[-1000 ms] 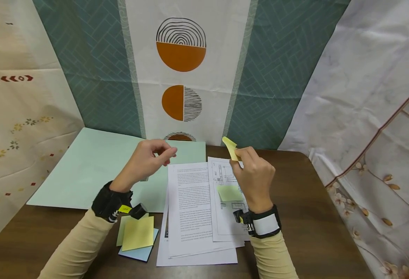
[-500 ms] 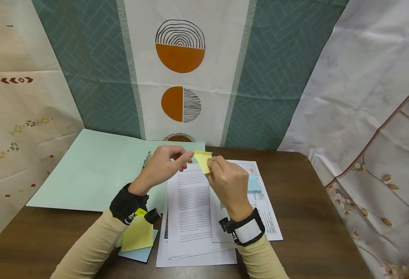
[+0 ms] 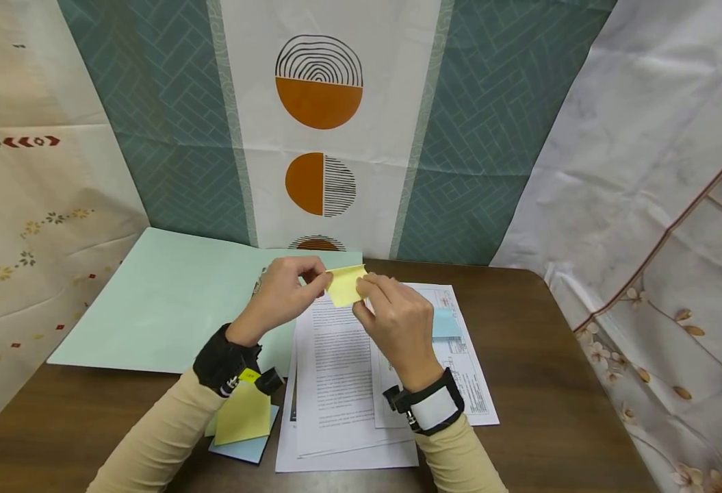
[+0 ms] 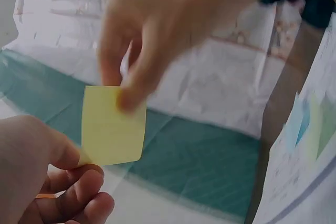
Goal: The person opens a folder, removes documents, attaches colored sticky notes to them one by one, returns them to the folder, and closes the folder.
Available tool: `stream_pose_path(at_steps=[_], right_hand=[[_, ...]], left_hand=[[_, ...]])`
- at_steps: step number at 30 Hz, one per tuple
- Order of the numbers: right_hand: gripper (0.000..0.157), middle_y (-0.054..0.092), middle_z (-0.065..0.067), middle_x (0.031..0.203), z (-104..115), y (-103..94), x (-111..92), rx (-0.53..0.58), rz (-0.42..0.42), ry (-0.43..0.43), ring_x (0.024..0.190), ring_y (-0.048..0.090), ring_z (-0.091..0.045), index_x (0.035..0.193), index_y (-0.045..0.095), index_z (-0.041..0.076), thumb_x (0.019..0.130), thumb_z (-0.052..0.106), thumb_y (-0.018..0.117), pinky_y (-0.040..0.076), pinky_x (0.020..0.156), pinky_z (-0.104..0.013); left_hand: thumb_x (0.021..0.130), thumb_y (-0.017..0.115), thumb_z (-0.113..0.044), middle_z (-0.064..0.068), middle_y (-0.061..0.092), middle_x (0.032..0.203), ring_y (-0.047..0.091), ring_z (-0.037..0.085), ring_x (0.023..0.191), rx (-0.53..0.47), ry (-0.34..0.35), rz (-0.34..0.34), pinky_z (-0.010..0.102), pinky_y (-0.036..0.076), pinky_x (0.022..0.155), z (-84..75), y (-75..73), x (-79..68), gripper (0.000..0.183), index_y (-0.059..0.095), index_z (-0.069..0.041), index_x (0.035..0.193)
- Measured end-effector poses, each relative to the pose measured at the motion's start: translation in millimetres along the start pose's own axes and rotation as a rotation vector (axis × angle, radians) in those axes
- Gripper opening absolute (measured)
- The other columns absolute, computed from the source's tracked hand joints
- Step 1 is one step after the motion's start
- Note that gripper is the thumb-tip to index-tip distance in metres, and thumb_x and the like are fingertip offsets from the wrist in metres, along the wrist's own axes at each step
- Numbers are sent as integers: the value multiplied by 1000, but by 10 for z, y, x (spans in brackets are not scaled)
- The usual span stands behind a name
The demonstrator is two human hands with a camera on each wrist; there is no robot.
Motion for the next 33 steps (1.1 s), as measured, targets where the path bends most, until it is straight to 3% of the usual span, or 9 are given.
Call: stream_pose_path(at_steps=[2,8,13,16,21,26,28,30,33], right_hand=[[25,88,-16,108,-104,-57,12,42,-10,49,83,84,-34,110,86,1,86,6,87,67,67,-44],[27,85,-21,114,-359,-158,-1,209,-12,235,95,84,-39,118,84,-3,92,0,74,59,58,-44],[27,85,-19,117,-379,-109,-19,366,45,312,106,83,-35,122,83,-2,94,-2,81,69,83,-36],[29,85,-17,117,-338,-62,-20,420,81,309,110,83,-35,120,84,-1,92,-2,87,68,80,-33],[21,86,-16,108,-268,-29,-2,447,94,284,111,85,-36,107,86,-2,88,-7,91,69,69,-43],[16,86,-16,103,-264,-42,4,454,85,271,103,85,-36,102,86,-2,88,-10,88,66,70,-27],[16,86,-16,104,-274,-52,5,439,94,262,100,85,-35,103,86,-1,89,-9,88,65,70,-24],[16,86,-17,104,-282,-63,11,418,107,248,98,85,-35,103,85,-2,89,-9,88,66,68,-30],[15,85,-18,103,-298,-82,23,387,126,235,96,84,-35,103,84,-3,89,-10,88,67,66,-39]], left_hand=[[105,66,-12,9,74,81,62,17,75,14,-17,-14,29,48,72,56,-67,10,23,76,-7,86],[108,67,-11,7,68,77,62,20,79,-57,-91,13,32,48,73,182,-260,13,27,72,-9,81],[108,70,-9,10,67,80,63,25,83,-163,-77,113,34,49,77,121,-231,10,26,71,-7,82],[108,69,-8,11,67,83,64,25,82,-193,-47,160,32,50,76,67,-166,13,25,72,-6,83],[108,70,-9,12,71,86,67,21,82,-210,-24,209,30,55,74,-14,-113,-4,24,74,-6,84],[108,71,-10,10,74,84,67,18,82,-191,1,234,29,54,69,-40,-93,-28,22,75,-7,87],[108,73,-13,8,76,84,67,15,81,-150,31,239,29,55,70,-33,-86,-30,20,79,-7,89],[106,76,-19,5,80,85,69,12,80,-75,55,225,29,55,71,-26,-103,-36,18,83,-8,93],[101,82,-30,2,83,86,71,10,78,68,73,152,28,54,73,-17,-170,-48,21,88,-10,100]])
Point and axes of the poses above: each hand's wrist, its own x-axis towards the middle knuckle, its own y-axis out of the palm, z = x × y, the point moved 3 cm from there along x, towards the middle knuckle
